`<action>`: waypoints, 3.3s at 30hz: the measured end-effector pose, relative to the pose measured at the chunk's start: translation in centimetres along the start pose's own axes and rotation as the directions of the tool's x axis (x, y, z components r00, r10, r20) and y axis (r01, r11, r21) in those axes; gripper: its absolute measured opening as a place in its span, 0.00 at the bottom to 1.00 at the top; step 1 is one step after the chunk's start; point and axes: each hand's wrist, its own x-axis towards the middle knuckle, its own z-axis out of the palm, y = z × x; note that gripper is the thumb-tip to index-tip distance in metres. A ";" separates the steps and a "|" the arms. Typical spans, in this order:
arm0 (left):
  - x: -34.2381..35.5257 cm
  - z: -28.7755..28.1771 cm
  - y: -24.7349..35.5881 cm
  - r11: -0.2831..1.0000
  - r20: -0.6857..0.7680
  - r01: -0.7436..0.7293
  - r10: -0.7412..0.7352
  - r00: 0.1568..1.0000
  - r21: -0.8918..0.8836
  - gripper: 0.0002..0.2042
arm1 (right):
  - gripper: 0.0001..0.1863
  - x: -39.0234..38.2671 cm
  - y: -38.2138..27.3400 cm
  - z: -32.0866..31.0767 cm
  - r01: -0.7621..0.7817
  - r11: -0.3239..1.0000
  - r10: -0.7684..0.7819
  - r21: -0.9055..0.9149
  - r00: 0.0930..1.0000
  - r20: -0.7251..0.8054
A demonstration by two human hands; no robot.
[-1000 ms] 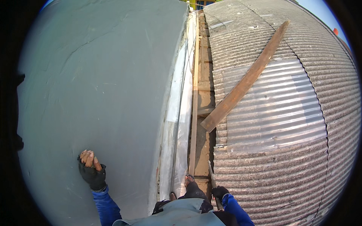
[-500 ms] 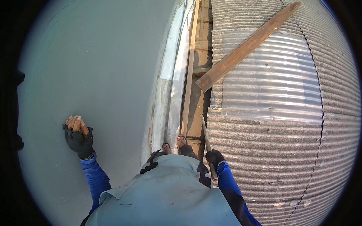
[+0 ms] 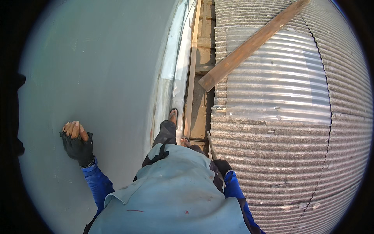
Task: The person walks along a narrow roof ridge and uses a long metal bar to pry and adjust corrugated roofing sheets and underlying wooden supports. They move between sections of the roof, repositioning the bar and shifting materials while balancing on the ridge.
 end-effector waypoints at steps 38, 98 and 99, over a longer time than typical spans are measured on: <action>31.3 22.9 9.1 -0.984 -0.495 0.178 0.148 0.856 0.015 0.12 | 0.14 31.7 -10.9 -20.4 0.052 0.996 -0.053 -0.076 0.998 -0.017; 32.9 44.9 -4.7 0.632 -0.467 -0.063 -0.497 0.731 -0.772 0.14 | 0.08 40.5 -8.4 -37.3 -0.220 0.167 0.645 0.961 0.762 0.062; 32.7 45.2 -5.0 0.693 -0.492 -0.069 -0.435 0.755 -0.718 0.14 | 0.08 41.4 -8.0 -38.1 -0.210 0.129 0.648 0.969 0.758 0.078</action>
